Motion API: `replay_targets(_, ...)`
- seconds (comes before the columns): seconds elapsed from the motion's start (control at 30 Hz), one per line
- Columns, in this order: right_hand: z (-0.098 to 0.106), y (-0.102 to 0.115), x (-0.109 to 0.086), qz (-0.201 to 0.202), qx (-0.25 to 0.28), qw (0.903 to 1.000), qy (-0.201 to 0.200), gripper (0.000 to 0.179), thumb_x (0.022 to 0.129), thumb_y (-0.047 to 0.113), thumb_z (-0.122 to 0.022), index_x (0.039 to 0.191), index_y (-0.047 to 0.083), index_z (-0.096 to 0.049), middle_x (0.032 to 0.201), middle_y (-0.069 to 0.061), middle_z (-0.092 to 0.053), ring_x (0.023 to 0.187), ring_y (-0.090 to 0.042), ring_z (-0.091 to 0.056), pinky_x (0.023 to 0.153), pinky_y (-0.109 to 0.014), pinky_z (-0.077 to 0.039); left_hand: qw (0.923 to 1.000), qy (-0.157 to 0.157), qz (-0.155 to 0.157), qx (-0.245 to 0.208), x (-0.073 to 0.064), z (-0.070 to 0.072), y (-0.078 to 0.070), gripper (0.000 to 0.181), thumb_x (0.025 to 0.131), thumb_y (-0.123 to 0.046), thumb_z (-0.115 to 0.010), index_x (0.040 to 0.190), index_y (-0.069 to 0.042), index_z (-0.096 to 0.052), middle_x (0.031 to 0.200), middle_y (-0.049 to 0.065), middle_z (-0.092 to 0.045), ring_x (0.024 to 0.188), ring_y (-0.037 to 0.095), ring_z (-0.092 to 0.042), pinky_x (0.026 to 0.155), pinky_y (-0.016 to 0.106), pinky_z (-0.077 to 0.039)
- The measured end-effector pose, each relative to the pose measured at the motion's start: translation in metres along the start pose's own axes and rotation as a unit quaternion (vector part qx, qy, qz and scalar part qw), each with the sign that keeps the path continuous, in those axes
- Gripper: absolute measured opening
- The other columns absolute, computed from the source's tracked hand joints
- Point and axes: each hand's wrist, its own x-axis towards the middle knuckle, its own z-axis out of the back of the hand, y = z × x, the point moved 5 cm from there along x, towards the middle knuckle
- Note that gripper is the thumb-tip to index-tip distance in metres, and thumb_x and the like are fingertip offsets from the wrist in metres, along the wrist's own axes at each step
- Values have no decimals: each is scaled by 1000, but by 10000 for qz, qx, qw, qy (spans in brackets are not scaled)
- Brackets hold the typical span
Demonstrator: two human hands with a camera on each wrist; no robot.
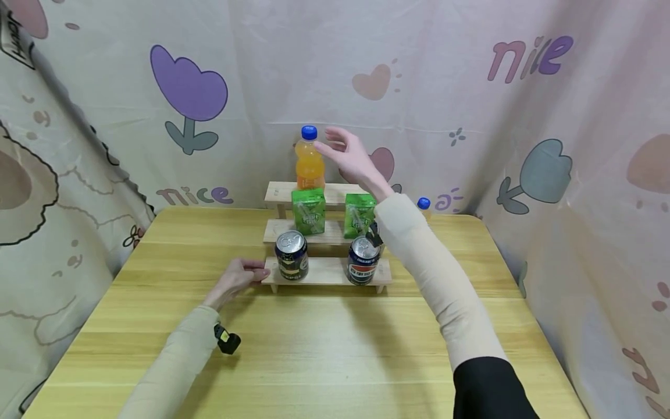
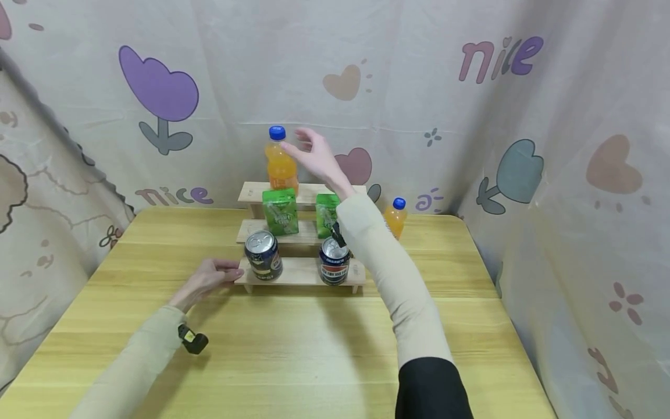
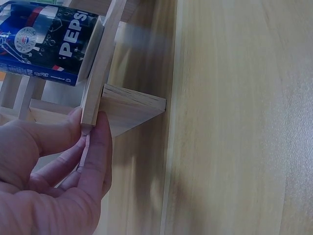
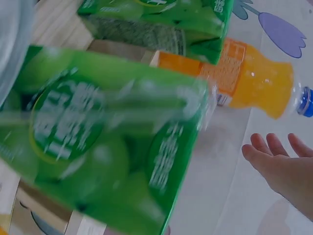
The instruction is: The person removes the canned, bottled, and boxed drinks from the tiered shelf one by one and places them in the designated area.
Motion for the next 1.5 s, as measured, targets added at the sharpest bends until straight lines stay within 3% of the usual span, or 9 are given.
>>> replay_targets(0.2,-14,3,9,-12,246,9997,75,57,99,30,-64,149,10,-46,154,-12,-47,142,-29,-46,120,-40,-43,10000,25,-34,-9,-1,0,-1,49,96,-4,-64,135,19,-46,120,33,-64,84,9,-67,90,32,-63)
replay_targets(0.47,-24,5,15,-101,120,9999,-9,53,101,30,-61,148,10,-47,153,-11,-48,141,-29,-45,120,-43,-42,10000,-15,-50,-62,0,-1,-1,47,96,-2,-63,134,20,-47,119,32,-65,83,8,-67,89,31,-63)
replay_targets(0.7,-27,8,20,45,73,9996,-285,43,102,26,-60,140,6,-56,145,-12,-56,135,-27,-49,117,-40,-44,9999,-99,21,-73,0,1,-1,47,95,-1,-64,133,20,-48,108,20,-70,80,7,-66,84,26,-63)
replay_targets(0.93,-26,12,21,-113,121,9984,-534,39,101,21,-62,136,6,-59,138,-14,-60,129,-28,-54,110,-37,-50,9999,-95,32,87,-1,1,-2,47,95,-4,-65,134,17,-49,117,29,-67,83,8,-67,88,29,-63)
replay_targets(1.2,2,24,10,1,54,9967,-804,39,101,20,-62,136,4,-58,138,-15,-61,131,-27,-54,113,-36,-48,10000,-48,12,58,0,0,-2,46,96,-5,-63,134,17,-49,124,33,-64,84,8,-67,90,30,-63)
replay_targets(1.37,34,26,3,5,173,9949,-989,39,101,15,-61,138,2,-57,138,-19,-62,129,-29,-58,114,-35,-48,10000,-29,-24,3,0,-1,-1,46,97,-5,-63,134,19,-48,124,33,-64,85,8,-67,90,30,-63)
replay_targets(1.5,66,20,-4,-212,522,9894,-1341,39,100,12,-62,137,2,-57,136,-18,-63,124,-25,-59,112,-31,-48,10000,-48,-3,68,0,0,-1,46,97,-6,-63,134,18,-48,124,33,-63,86,8,-67,91,31,-63)
